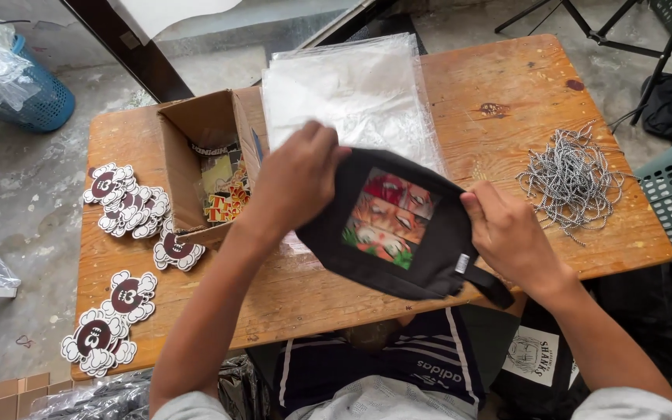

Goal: The person assembles keychains by attaching a metal chain to a skull-shaped tag and then securing the tag onto a small black pouch. They repeat this process for multiple pouches, placing the finished items into plastic bags.

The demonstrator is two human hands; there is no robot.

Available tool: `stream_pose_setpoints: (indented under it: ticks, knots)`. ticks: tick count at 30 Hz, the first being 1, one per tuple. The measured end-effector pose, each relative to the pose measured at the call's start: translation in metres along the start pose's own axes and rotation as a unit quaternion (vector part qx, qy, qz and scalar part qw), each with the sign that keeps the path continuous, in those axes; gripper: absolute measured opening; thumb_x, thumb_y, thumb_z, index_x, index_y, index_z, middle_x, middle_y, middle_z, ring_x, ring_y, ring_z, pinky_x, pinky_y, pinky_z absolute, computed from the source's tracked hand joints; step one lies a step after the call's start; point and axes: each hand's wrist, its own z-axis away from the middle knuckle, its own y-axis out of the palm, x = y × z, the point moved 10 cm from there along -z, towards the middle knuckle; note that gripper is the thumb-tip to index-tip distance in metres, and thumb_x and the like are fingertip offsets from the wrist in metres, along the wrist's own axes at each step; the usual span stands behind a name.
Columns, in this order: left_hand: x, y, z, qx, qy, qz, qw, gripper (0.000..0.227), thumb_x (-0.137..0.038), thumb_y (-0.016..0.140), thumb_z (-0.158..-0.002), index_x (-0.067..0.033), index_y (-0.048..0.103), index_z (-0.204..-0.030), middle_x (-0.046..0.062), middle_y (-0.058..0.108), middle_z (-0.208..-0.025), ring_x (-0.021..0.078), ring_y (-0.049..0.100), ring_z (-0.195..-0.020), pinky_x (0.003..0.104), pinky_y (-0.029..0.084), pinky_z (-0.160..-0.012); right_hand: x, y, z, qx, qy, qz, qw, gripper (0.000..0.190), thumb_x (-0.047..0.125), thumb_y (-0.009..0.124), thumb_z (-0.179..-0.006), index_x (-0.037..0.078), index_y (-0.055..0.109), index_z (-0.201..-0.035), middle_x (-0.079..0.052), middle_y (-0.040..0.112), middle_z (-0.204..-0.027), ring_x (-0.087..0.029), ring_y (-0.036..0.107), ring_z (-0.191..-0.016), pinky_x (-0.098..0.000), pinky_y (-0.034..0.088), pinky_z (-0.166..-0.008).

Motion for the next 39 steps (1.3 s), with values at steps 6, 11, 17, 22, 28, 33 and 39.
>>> stream_pose_setpoints:
  ticks: [6, 11, 17, 22, 28, 33, 39]
  knots:
    - [0.018, 0.003, -0.085, -0.099, 0.09, -0.152, 0.979, 0.026, -0.027, 0.064, -0.103, -0.0028, 0.057, -0.096, 0.016, 0.06, -0.098, 0.039, 0.058, -0.088, 0.052, 0.05, -0.063, 0.0, 0.018, -0.017, -0.087, 0.08, -0.079, 0.99, 0.031, 0.018, 0.044, -0.112, 0.005, 0.048, -0.083, -0.012, 0.045, -0.058, -0.029, 0.042, -0.047, -0.0462, 0.027, -0.051]
    - [-0.004, 0.016, -0.092, -0.122, 0.095, -0.2, 0.968, 0.038, -0.025, 0.072, -0.095, -0.0044, 0.052, -0.119, 0.02, 0.052, -0.123, 0.0404, 0.052, -0.107, 0.051, 0.05, -0.078, -0.013, 0.067, -0.022, 0.052, 0.196, -0.034, 0.979, 0.034, 0.038, 0.045, -0.106, 0.008, 0.056, -0.093, -0.02, 0.064, -0.074, -0.044, 0.06, -0.07, -0.0555, 0.039, -0.064]
    - [-0.057, 0.068, -0.029, -0.012, 0.21, -0.006, 0.978, 0.025, -0.019, 0.07, -0.091, -0.0049, 0.059, -0.109, 0.017, 0.058, -0.106, 0.0404, 0.06, -0.1, 0.048, 0.052, -0.074, -0.09, 0.06, -0.007, 0.127, 0.241, 0.075, 0.959, 0.035, 0.037, 0.046, -0.106, 0.01, 0.063, -0.092, -0.013, 0.062, -0.067, -0.033, 0.063, -0.064, -0.0454, 0.049, -0.058]
    - [-0.09, 0.094, 0.02, 0.084, 0.249, 0.128, 0.956, 0.017, -0.016, 0.065, -0.089, -0.0075, 0.058, -0.101, 0.014, 0.058, -0.101, 0.0387, 0.062, -0.101, 0.045, 0.053, -0.083, -0.18, 0.025, -0.002, 0.083, 0.194, 0.167, 0.963, 0.017, 0.029, 0.056, -0.098, 0.014, 0.064, -0.096, -0.013, 0.069, -0.093, -0.037, 0.07, -0.094, -0.0497, 0.058, -0.078]
    - [-0.105, 0.108, 0.043, 0.119, 0.23, 0.141, 0.955, 0.016, -0.018, 0.059, -0.096, -0.0083, 0.06, -0.108, 0.012, 0.061, -0.108, 0.0364, 0.061, -0.116, 0.045, 0.05, -0.093, -0.203, 0.034, 0.0, 0.045, 0.03, 0.269, 0.961, 0.017, 0.025, 0.075, -0.086, 0.02, 0.075, -0.102, -0.005, 0.067, -0.101, -0.027, 0.062, -0.104, -0.0392, 0.054, -0.086]
    - [-0.13, 0.079, 0.043, 0.119, 0.227, 0.173, 0.951, 0.017, -0.014, 0.051, -0.103, 0.0013, 0.056, -0.107, 0.018, 0.061, -0.113, 0.0363, 0.06, -0.104, 0.046, 0.049, -0.089, -0.192, 0.041, -0.008, 0.074, 0.006, 0.279, 0.957, 0.01, 0.02, 0.07, -0.088, 0.011, 0.072, -0.09, -0.009, 0.067, -0.098, -0.032, 0.057, -0.099, -0.0447, 0.053, -0.078]
    - [-0.132, 0.078, 0.053, 0.115, 0.219, 0.18, 0.952, 0.017, -0.015, 0.052, -0.102, -0.0002, 0.058, -0.107, 0.017, 0.062, -0.114, 0.0351, 0.061, -0.105, 0.044, 0.048, -0.089, -0.206, 0.064, -0.018, 0.124, -0.036, 0.334, 0.934, 0.02, 0.023, 0.064, -0.085, 0.004, 0.064, -0.094, -0.015, 0.061, -0.099, -0.033, 0.052, -0.099, -0.0417, 0.051, -0.083]
